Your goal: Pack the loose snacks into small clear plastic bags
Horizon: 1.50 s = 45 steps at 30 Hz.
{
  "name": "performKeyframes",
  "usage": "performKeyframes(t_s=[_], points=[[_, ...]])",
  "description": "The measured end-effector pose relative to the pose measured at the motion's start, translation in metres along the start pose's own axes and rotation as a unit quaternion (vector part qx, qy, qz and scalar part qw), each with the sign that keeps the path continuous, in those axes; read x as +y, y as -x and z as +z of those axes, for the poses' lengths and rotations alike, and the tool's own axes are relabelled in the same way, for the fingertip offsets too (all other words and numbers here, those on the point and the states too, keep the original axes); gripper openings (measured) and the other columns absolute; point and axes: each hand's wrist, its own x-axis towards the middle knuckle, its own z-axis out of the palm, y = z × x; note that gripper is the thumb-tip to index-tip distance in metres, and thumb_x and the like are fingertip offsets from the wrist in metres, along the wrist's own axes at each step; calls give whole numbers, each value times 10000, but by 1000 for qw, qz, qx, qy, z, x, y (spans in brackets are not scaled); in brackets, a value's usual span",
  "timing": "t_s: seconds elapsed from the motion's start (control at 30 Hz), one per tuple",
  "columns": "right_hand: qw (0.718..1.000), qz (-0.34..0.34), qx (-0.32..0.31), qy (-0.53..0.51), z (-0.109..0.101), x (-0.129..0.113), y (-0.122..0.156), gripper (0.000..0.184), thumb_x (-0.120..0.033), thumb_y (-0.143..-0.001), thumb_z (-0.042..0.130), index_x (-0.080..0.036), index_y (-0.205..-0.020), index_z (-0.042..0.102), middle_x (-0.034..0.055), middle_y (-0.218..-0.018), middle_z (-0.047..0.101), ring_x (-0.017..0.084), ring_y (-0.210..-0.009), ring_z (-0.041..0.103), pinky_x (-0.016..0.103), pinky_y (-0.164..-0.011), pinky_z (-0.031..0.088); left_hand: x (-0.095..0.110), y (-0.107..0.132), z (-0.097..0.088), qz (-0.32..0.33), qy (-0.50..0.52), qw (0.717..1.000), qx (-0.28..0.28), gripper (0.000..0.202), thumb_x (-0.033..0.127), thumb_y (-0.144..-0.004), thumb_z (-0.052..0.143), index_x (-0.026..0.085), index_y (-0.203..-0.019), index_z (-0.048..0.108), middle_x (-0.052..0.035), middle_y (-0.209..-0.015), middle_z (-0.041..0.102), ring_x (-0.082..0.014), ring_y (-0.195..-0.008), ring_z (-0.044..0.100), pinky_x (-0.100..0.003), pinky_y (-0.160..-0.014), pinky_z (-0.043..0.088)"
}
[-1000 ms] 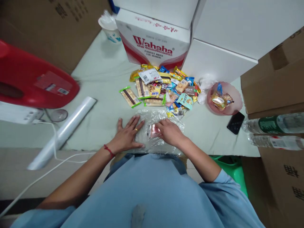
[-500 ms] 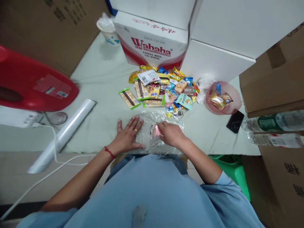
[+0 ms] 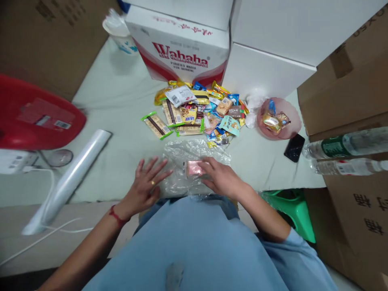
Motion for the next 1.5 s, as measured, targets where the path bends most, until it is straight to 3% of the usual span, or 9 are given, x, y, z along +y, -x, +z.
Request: performKeyframes(t_s=[0.17,0.3,0.47,0.67,0.83,1.0,1.13,1.27,1.5], points=[[995,-97,-1,-34,26,27,62,383,-214,-996,630,-194,-1377,592,171,-1428,602,297,-1317,563,492,-1089,530,12,18,12,8,82,996,-37,832,314,-953,615,242,-1688,232,-186,-1643,497,-326,-1484,531,-679,-1326,101],[997,-51,60,-2,61,39,73,216,-279,-1035,607,-187,-1209,695,185,-1366,637,312,-1263,587,538,-1052,531,7,19,36,-29,69,997,34,352,335,-985,645,255,-1328,656,-106,-1284,752,-288,-1304,669,-658,-1307,199],[990,-13,60,-130,44,36,69,246,-337,-1078,516,-246,-1068,744,126,-1269,702,256,-1194,639,480,-1037,536,3,10,33,-67,170,982,47,202,296,-1023,554,271,-998,752,-50,-1127,799,-234,-1273,697,-559,-1277,333],[970,82,66,-217,-4,42,44,414,-532,-1061,499,-209,-1124,750,111,-1079,757,228,-995,691,379,-922,552,4,-13,31,-179,144,969,87,304,416,-1041,514,251,-1045,769,-53,-1062,834,-211,-1026,764,-472,-1171,431],[942,172,55,-284,0,66,15,431,-519,-1000,528,-148,-1085,732,29,-829,706,158,-718,589,259,-680,459,14,-29,38,-230,89,964,103,402,450,-1068,448,236,-1185,768,-85,-1185,818,-229,-1082,752,-403,-952,472],[951,236,80,-181,-2,78,5,352,-398,-991,489,-155,-1059,735,37,-837,707,178,-754,596,288,-743,465,21,-35,46,-274,101,945,144,382,438,-1059,471,226,-1183,764,-83,-1211,807,-241,-1153,735,-391,-944,478],[973,153,140,-103,-22,51,3,421,-488,-1046,492,-180,-1226,714,121,-1135,727,254,-1031,642,382,-942,499,22,-37,51,-329,117,920,181,339,441,-1046,495,214,-1083,743,-81,-1130,812,-235,-1062,746,-391,-938,512],[996,20,76,-50,-23,17,-15,573,-562,-978,667,-216,-1432,623,149,-1411,645,313,-1292,535,468,-1127,414,21,-37,56,-366,125,901,198,268,445,-1025,539,217,-1037,681,-65,-1023,795,-220,-946,728,-371,-876,534],[993,81,-19,-79,7,31,-71,199,-205,-1034,542,-146,-1049,732,88,-1024,742,195,-949,632,284,-856,432,26,-33,48,-377,132,875,273,139,345,-981,567,220,-1031,601,-88,-1122,726,-207,-995,689,-337,-816,548]])
